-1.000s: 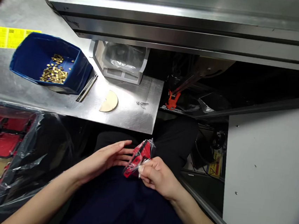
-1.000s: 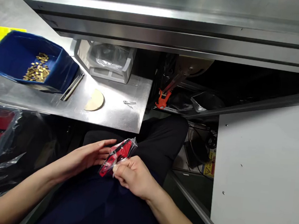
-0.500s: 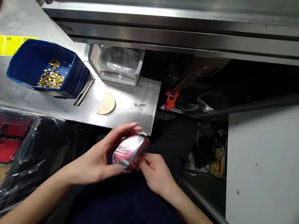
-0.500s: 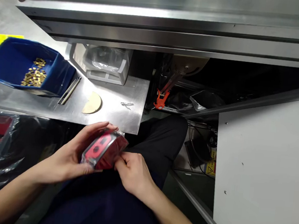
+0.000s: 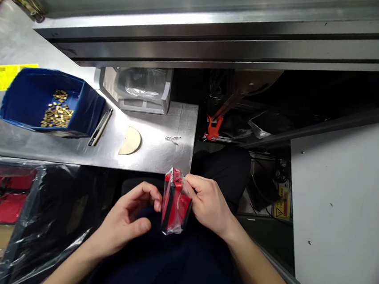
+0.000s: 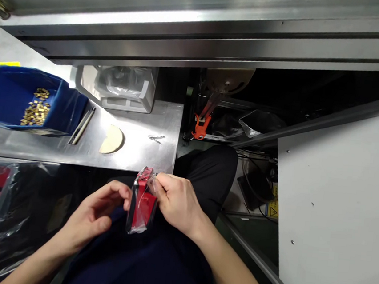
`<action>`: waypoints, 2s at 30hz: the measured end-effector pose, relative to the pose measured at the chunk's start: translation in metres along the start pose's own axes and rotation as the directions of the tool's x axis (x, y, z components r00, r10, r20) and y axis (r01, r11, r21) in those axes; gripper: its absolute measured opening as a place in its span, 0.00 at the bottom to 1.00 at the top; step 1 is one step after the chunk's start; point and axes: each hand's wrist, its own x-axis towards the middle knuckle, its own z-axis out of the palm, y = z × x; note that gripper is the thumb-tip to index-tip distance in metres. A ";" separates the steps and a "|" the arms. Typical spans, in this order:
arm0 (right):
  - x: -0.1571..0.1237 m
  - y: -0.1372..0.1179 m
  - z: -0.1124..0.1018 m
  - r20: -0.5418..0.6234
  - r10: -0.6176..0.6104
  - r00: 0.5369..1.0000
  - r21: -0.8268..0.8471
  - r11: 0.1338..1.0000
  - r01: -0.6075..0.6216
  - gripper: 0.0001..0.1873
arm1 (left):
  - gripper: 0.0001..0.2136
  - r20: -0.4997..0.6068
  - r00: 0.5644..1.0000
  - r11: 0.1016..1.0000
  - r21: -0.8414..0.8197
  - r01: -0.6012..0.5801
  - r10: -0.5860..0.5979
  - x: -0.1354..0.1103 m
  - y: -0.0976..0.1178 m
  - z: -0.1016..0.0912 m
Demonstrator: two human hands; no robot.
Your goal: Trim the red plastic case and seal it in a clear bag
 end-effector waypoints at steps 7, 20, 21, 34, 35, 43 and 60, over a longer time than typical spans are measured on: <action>-0.003 -0.004 0.007 0.168 -0.293 0.941 -0.338 0.880 0.334 0.17 | 0.49 0.087 0.985 0.963 0.238 0.124 -0.148 0.007 -0.003 0.009; -0.026 -0.008 0.024 0.409 -0.033 0.912 0.218 0.974 -0.062 0.19 | 0.38 -0.138 0.970 0.791 0.606 -0.079 0.202 0.001 -0.043 -0.001; -0.026 -0.006 0.026 0.474 0.022 0.880 0.388 0.892 -0.232 0.20 | 0.38 -0.145 0.953 0.790 0.599 -0.131 0.267 0.000 -0.046 0.000; -0.015 0.016 0.027 0.482 0.273 0.832 0.405 0.773 -0.489 0.22 | 0.27 -0.165 0.871 0.594 0.787 -0.166 0.463 0.004 -0.052 0.018; -0.016 0.017 0.031 0.386 0.310 0.869 0.399 0.793 -0.460 0.21 | 0.27 -0.162 0.878 0.583 0.798 -0.152 0.450 0.003 -0.053 0.018; -0.022 0.004 0.046 0.112 0.323 0.940 0.514 0.791 -0.333 0.07 | 0.29 -0.235 0.901 0.489 0.872 0.030 0.364 0.007 -0.055 0.021; -0.020 -0.011 0.046 -0.108 0.073 0.991 0.182 0.982 -0.052 0.07 | 0.20 -0.214 0.931 0.429 0.901 0.071 0.297 0.006 -0.062 0.019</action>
